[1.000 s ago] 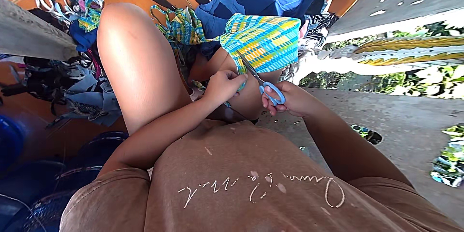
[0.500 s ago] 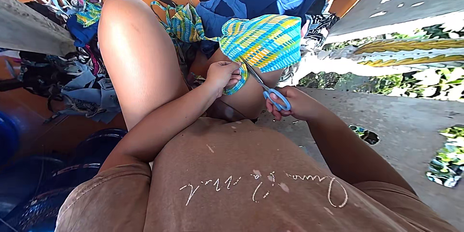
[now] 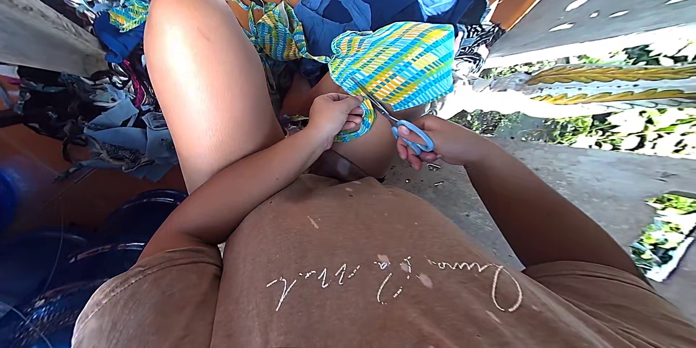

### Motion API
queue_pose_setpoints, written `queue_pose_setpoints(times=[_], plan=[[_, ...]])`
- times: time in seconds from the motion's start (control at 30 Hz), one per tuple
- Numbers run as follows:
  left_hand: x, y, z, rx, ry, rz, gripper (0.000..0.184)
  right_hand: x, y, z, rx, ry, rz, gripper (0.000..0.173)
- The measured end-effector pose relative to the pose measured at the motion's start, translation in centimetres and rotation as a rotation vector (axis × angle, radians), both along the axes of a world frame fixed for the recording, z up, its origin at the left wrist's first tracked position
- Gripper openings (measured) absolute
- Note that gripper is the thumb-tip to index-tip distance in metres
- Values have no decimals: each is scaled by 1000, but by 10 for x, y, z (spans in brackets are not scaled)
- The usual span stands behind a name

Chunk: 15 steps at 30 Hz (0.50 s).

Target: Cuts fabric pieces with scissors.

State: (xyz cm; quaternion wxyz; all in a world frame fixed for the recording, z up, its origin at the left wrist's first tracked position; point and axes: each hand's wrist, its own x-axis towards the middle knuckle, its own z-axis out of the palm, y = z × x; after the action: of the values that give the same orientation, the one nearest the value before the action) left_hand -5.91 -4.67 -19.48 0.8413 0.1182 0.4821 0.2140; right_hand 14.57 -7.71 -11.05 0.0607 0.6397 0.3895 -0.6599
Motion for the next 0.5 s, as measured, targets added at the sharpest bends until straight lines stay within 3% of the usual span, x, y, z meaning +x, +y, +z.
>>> queue_pose_setpoints(times=[0.3, 0.5], plan=[[0, -1, -1, 4, 11, -7, 15, 17, 11, -1, -63, 27, 57, 48], [0, -2, 0, 35, 13, -15, 15, -5, 21, 4, -79, -77, 72, 52]])
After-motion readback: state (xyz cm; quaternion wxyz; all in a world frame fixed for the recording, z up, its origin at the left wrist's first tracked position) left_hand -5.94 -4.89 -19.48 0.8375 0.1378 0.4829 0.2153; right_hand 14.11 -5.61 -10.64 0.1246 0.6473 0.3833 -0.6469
